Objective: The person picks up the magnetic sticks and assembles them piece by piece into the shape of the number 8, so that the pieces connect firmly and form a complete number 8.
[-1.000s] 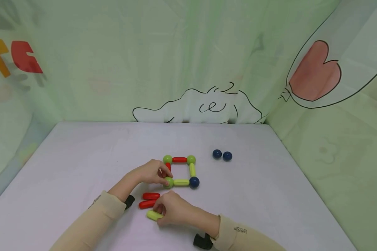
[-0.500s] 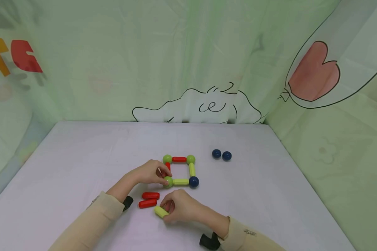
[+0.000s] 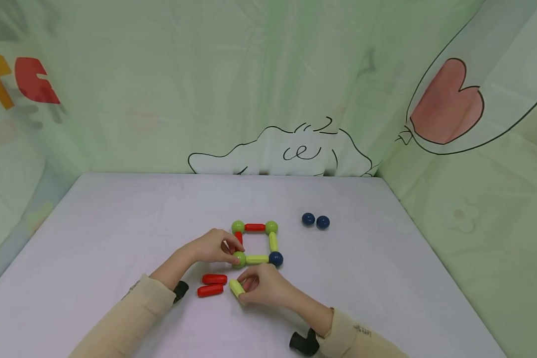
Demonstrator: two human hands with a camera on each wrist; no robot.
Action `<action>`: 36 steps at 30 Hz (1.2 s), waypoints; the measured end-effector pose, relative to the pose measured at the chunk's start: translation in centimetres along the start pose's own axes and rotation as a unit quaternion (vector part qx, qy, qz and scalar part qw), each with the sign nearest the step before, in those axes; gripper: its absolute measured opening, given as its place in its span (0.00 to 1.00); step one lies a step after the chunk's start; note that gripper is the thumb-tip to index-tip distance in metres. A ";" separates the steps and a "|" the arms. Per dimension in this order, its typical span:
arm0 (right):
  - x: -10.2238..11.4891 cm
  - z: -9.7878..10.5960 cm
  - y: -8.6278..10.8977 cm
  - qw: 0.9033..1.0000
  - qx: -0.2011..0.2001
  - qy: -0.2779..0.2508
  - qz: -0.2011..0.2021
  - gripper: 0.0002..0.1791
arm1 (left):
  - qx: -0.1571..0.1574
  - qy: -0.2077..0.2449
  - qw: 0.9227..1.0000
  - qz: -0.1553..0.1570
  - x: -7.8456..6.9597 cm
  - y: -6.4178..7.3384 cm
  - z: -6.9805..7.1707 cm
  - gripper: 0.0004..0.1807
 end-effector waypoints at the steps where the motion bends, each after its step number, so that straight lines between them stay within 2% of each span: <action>1: -0.1 0.1 0.0 1.000 -0.003 -0.009 -0.006 0.13 | 0.000 0.001 1.000 0.000 0.0 0.0 0.0 0.12; 6: -0.7 0.2 -0.3 0.997 -0.013 -0.059 -0.042 0.13 | 0.001 0.006 1.000 -0.002 0.1 0.1 -0.1 0.11; 16: -1.4 0.5 -0.7 0.984 -0.036 -0.140 -0.104 0.11 | 0.001 0.002 1.000 -0.012 0.0 0.1 -0.1 0.11; 26: -1.8 0.5 -0.9 0.978 -0.043 -0.168 -0.119 0.11 | 0.000 -0.002 1.000 -0.012 0.0 0.1 0.0 0.11; 36: -2.7 0.1 -1.3 0.966 -0.050 -0.218 -0.133 0.12 | 0.000 0.007 1.000 -0.010 0.0 0.1 0.0 0.11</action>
Point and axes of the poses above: each hand's wrist, its own y-axis away from the middle knuckle, its own z-axis out of the back of the hand, x = y × z, the point moved 6 cm from there along -y, towards the middle knuckle, and after that the axes turned 11 degrees about x, right-handed, at the moved point
